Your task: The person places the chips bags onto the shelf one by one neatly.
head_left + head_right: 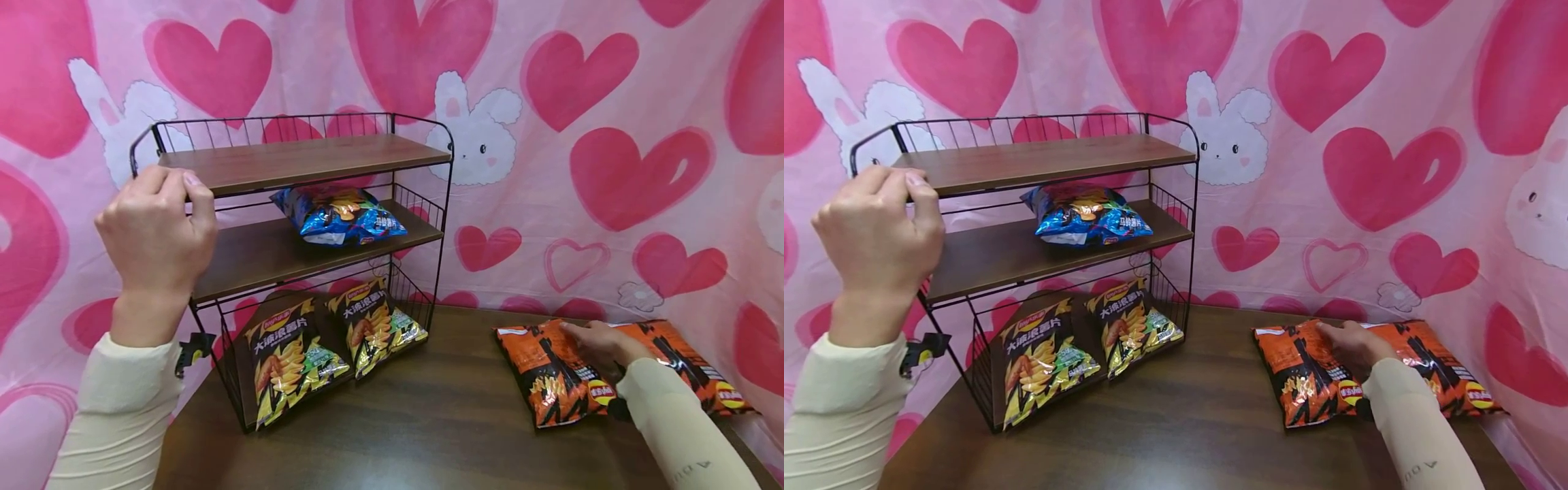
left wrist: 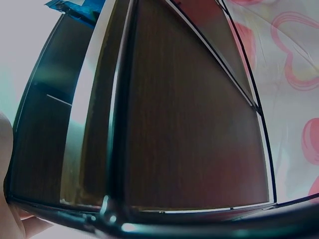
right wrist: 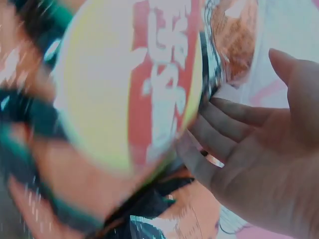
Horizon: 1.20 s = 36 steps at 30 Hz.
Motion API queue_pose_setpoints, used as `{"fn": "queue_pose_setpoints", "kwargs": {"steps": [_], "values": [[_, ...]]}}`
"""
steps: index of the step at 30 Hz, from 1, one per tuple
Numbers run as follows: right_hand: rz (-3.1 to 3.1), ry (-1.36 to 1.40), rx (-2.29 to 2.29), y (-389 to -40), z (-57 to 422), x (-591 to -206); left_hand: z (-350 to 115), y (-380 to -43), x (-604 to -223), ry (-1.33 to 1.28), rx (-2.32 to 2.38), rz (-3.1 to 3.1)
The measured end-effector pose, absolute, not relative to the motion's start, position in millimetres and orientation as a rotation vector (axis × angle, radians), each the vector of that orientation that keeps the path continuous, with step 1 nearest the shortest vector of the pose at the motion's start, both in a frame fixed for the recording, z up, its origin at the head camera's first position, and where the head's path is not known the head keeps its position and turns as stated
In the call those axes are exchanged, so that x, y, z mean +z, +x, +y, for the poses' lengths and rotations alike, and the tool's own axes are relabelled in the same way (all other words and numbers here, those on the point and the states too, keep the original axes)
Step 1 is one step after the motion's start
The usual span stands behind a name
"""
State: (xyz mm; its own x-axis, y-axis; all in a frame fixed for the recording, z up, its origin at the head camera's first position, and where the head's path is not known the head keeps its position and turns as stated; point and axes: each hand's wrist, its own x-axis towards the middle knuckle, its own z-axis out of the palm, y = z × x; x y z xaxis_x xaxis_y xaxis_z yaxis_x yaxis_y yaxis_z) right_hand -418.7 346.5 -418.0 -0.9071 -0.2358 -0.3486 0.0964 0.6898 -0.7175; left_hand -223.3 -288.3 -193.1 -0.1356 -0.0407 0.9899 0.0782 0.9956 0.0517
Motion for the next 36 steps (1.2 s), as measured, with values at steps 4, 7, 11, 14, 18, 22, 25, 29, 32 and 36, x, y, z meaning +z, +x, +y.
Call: {"fn": "queue_pose_setpoints", "kwargs": {"steps": [4, 7, 11, 14, 18, 22, 25, 29, 32, 36], "values": [[2.261, -0.050, -1.298, -423, 345, -423, -286, -223, -193, -0.035, -0.106, -1.704], [2.230, -0.042, -1.357, -425, 341, -426, -286, -222, -193, -0.035, -0.110, -1.700], [2.205, -0.054, -1.393, -425, 334, -427, -286, -221, -192, -0.031, -0.113, -1.700], [2.176, -0.080, -1.430, -423, 330, -425, -286, -221, -192, -0.031, -0.114, -1.703], [2.223, -0.225, -1.449, -423, 330, -423, -286, -221, -192, -0.027, -0.120, -1.705], [2.293, -0.415, -1.475, -427, 335, -426, -287, -222, -194, -0.026, -0.120, -1.707], [2.389, -0.450, -1.426, -425, 334, -418, -286, -222, -194, -0.029, -0.119, -1.708], [2.572, -0.368, -1.262, -419, 326, -394, -286, -222, -194, -0.029, -0.121, -1.707], [2.621, -0.313, -1.237, -419, 320, -377, -286, -222, -193, -0.028, -0.121, -1.704], [2.642, -0.279, -1.326, -419, 311, -358, -286, -221, -193, -0.029, -0.122, -1.701]]}}
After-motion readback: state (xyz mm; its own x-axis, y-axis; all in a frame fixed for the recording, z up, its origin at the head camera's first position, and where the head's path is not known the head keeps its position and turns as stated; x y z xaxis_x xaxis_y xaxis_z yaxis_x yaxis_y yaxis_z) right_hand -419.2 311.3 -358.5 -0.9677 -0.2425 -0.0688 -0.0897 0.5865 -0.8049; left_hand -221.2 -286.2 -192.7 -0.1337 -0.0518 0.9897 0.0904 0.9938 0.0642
